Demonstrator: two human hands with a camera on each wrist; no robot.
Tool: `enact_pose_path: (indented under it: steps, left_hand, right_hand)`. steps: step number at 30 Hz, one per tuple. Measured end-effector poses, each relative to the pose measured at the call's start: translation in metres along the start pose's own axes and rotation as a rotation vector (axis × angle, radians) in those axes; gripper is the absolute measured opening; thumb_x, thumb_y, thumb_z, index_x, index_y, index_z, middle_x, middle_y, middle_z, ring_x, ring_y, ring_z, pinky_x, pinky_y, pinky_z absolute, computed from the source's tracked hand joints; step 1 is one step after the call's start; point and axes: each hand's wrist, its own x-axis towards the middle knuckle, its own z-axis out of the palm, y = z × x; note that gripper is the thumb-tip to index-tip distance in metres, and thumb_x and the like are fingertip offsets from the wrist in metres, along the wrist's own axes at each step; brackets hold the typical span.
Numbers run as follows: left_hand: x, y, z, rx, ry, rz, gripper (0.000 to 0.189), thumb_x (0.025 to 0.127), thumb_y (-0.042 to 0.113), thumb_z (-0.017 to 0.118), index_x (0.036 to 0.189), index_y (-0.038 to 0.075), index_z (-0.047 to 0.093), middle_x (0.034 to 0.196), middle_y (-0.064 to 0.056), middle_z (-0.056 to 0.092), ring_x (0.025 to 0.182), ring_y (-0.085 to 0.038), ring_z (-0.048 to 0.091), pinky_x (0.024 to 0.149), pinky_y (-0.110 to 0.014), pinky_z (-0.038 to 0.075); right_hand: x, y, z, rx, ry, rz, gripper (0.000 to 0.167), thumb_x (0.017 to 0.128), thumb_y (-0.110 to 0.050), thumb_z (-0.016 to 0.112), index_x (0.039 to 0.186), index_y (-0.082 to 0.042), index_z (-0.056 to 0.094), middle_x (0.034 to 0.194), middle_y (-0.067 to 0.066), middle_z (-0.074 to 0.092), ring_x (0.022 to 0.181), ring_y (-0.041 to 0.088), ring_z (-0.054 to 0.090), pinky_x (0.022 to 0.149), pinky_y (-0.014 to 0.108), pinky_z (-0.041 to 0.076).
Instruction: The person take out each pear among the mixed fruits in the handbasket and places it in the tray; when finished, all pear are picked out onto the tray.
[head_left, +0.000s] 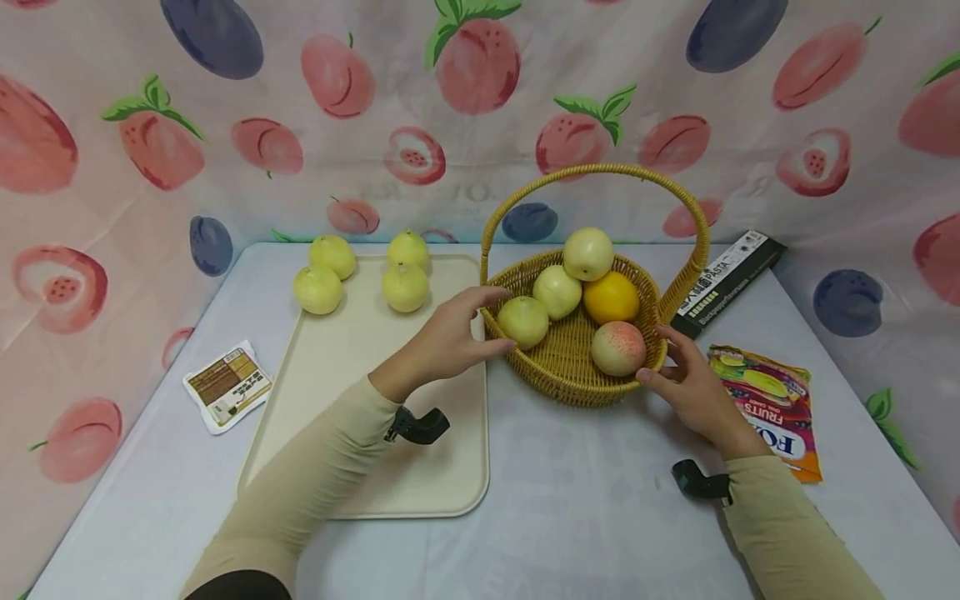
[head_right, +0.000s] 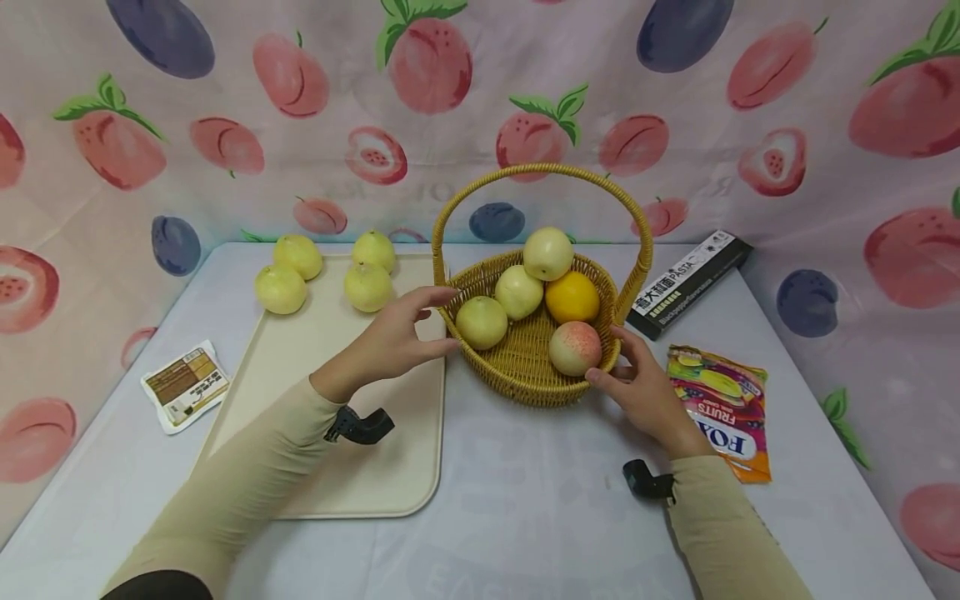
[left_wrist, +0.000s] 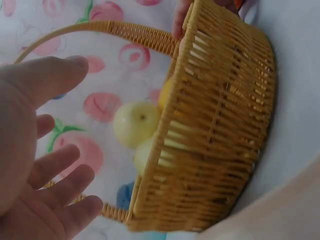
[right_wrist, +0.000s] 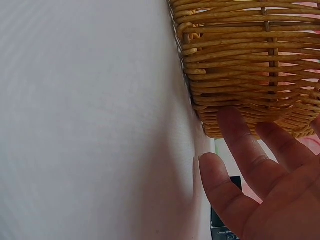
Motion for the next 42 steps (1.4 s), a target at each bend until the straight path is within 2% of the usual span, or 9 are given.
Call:
enact_pose_path:
  steps: [6, 10, 13, 20, 25, 33, 42]
  left_hand:
    - [0.012, 0.004, 0.011, 0.01, -0.033, -0.002, 0.066, 0.089, 0.026, 0.078, 0.145, 0.006, 0.049, 0.144, -0.012, 0.05, 0.134, -0.026, 0.045, 0.107, -0.039, 0.039]
    - [0.022, 0.004, 0.016, 0.015, -0.05, 0.004, 0.067, 0.089, 0.026, 0.078, 0.145, 0.004, 0.049, 0.145, -0.012, 0.049, 0.135, -0.026, 0.044, 0.107, -0.038, 0.039]
    - [0.029, 0.003, 0.019, 0.007, -0.069, -0.017, 0.068, 0.089, 0.027, 0.078, 0.146, 0.004, 0.048, 0.148, -0.012, 0.047, 0.138, -0.026, 0.041, 0.11, -0.037, 0.037]
    - [0.043, 0.001, 0.023, 0.02, -0.092, -0.044, 0.07, 0.089, 0.029, 0.078, 0.147, 0.006, 0.047, 0.15, -0.011, 0.045, 0.139, -0.024, 0.039, 0.112, -0.035, 0.033]
    - [0.05, -0.001, 0.025, 0.027, -0.118, -0.069, 0.071, 0.089, 0.031, 0.077, 0.148, 0.007, 0.046, 0.15, -0.011, 0.044, 0.139, -0.024, 0.039, 0.111, -0.035, 0.034]
    - [0.063, -0.004, 0.025, 0.07, -0.165, -0.054, 0.07, 0.091, 0.028, 0.076, 0.148, 0.005, 0.044, 0.15, -0.011, 0.045, 0.136, -0.028, 0.042, 0.108, -0.036, 0.037]
    - [0.077, -0.004, 0.028, 0.076, -0.24, -0.128, 0.073, 0.091, 0.031, 0.076, 0.15, 0.006, 0.041, 0.151, -0.012, 0.043, 0.135, -0.027, 0.044, 0.108, -0.035, 0.038]
  right_hand:
    - [-0.001, -0.001, 0.0, 0.008, 0.003, -0.002, 0.082, 0.102, -0.034, 0.06, 0.162, -0.013, 0.008, 0.16, 0.029, 0.017, 0.124, 0.046, 0.048, 0.095, 0.052, 0.045]
    - [-0.002, -0.002, 0.0, 0.007, 0.007, -0.006, 0.082, 0.101, -0.036, 0.061, 0.162, -0.013, 0.009, 0.16, 0.029, 0.018, 0.124, 0.046, 0.048, 0.094, 0.051, 0.046]
    - [-0.001, -0.002, 0.001, 0.012, 0.007, -0.006, 0.083, 0.101, -0.037, 0.061, 0.162, -0.012, 0.01, 0.16, 0.029, 0.017, 0.124, 0.047, 0.047, 0.095, 0.051, 0.045]
    - [0.0, 0.001, 0.001, 0.023, 0.0, 0.009, 0.083, 0.101, -0.035, 0.061, 0.162, -0.015, 0.008, 0.161, 0.029, 0.015, 0.126, 0.048, 0.045, 0.098, 0.059, 0.042]
    - [0.0, 0.0, 0.001, 0.024, -0.001, 0.012, 0.083, 0.101, -0.035, 0.061, 0.162, -0.014, 0.008, 0.161, 0.029, 0.015, 0.127, 0.049, 0.045, 0.099, 0.06, 0.042]
    - [0.001, -0.001, 0.0, 0.024, -0.005, 0.008, 0.083, 0.101, -0.035, 0.061, 0.162, -0.014, 0.008, 0.161, 0.029, 0.015, 0.126, 0.048, 0.046, 0.098, 0.058, 0.042]
    - [0.0, -0.003, 0.001, 0.019, -0.002, 0.023, 0.084, 0.101, -0.036, 0.061, 0.162, -0.014, 0.007, 0.161, 0.03, 0.015, 0.126, 0.048, 0.046, 0.098, 0.058, 0.042]
